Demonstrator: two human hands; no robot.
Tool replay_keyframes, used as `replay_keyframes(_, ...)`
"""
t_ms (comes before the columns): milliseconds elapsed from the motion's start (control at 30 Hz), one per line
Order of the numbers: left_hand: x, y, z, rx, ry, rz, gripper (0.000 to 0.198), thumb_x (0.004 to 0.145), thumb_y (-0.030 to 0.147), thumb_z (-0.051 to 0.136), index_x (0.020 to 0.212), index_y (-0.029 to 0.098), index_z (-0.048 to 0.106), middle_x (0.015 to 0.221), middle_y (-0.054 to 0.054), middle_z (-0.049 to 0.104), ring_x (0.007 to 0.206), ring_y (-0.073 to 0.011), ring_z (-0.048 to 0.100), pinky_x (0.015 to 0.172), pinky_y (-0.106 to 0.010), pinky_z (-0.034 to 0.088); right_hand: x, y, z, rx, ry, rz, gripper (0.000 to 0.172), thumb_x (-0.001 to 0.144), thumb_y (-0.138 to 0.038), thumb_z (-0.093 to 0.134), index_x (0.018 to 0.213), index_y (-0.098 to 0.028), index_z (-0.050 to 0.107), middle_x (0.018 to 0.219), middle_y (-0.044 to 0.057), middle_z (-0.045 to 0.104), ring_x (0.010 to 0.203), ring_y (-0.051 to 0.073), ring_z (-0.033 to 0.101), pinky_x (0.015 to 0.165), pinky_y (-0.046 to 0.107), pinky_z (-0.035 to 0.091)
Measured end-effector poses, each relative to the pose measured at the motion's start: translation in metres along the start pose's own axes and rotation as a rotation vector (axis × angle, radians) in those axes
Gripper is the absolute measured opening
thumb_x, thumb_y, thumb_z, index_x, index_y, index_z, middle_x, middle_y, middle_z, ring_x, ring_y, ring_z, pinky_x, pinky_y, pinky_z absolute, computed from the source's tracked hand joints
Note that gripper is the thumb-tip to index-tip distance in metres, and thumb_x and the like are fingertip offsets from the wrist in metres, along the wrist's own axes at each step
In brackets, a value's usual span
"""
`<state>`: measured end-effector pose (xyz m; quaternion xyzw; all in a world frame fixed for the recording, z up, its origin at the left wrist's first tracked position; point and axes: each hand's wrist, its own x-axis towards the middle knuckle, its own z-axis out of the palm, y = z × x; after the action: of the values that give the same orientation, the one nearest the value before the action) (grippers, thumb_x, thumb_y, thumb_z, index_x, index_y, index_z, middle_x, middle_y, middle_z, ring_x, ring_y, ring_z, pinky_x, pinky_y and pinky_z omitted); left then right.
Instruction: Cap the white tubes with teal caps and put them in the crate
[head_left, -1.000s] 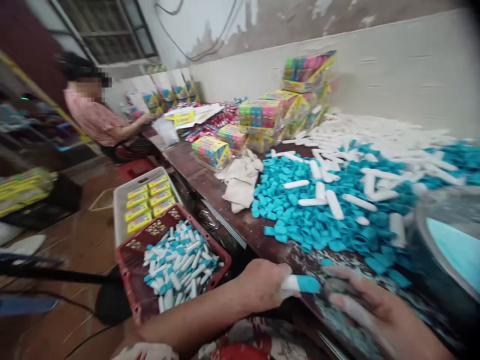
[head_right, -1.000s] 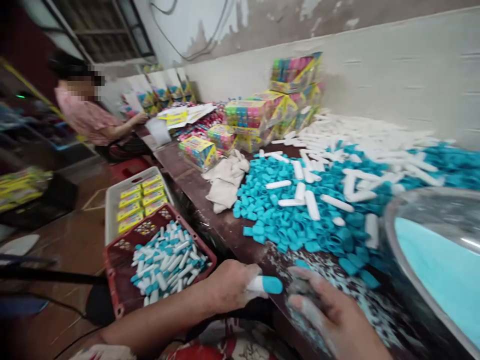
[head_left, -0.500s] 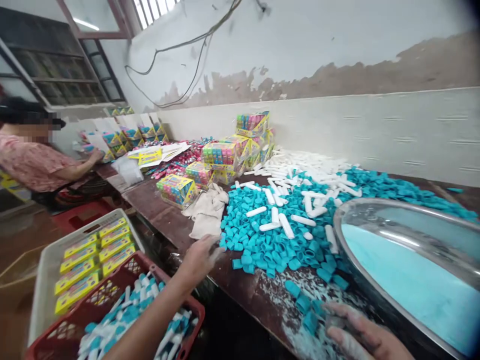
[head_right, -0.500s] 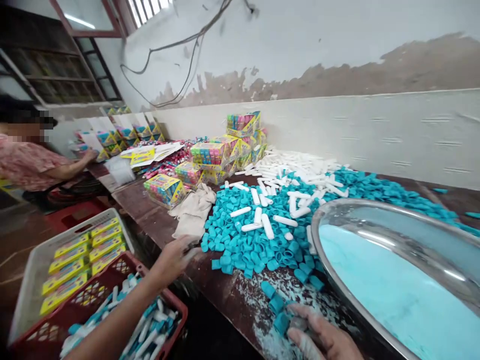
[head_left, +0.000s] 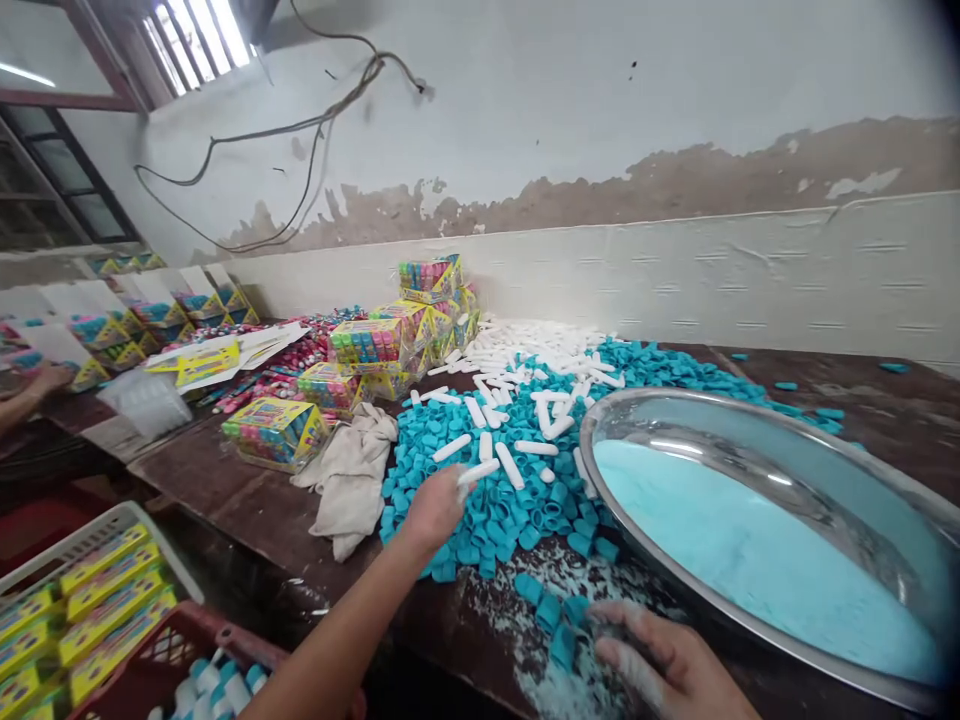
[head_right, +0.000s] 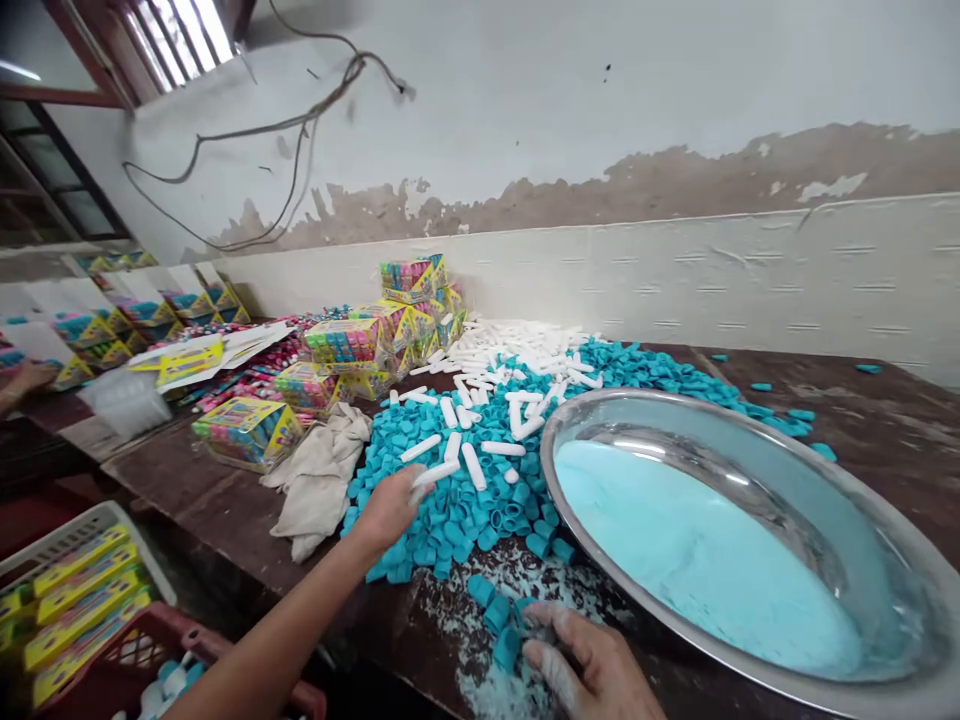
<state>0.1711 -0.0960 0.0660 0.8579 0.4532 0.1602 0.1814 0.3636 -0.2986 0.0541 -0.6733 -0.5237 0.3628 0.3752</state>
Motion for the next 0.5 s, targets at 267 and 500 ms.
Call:
replay_keyframes(267, -0.082, 0.062, 0.041, -1.1, -0.399, -0.009, 0.042, 0.083, 0.053, 0.041, 0.088, 0.012, 0.053, 0.058, 0.002, 0.049, 0.05, -0.008, 0.041, 0.049, -0.019, 0.031, 0.017, -0.029, 0.022, 0.204, 0.102, -0.177, 0.027, 0.074, -0.044, 0.056, 0.086, -0.022, 0.067, 0.085, 0.005, 0.062, 0.082, 0.021, 0.056, 0.07, 0.031, 0.049)
replay_keyframes(500, -0.091, 0.065, 0.047, -0.753, -0.221, 0.061, 0.037, 0.081, 0.045, 0.049, 0.106, 0.019, 0.057, 0.092, -0.004, 0.063, 0.082, -0.0167, 0.057, 0.075, -0.025, 0.046, -0.004, -0.036, -0.018, 0.122, 0.182, -0.316, 0.024, 0.083, -0.034, 0.047, 0.069, -0.02, 0.06, 0.076, 0.002, 0.056, 0.075, 0.016, 0.053, 0.072, 0.026, 0.043)
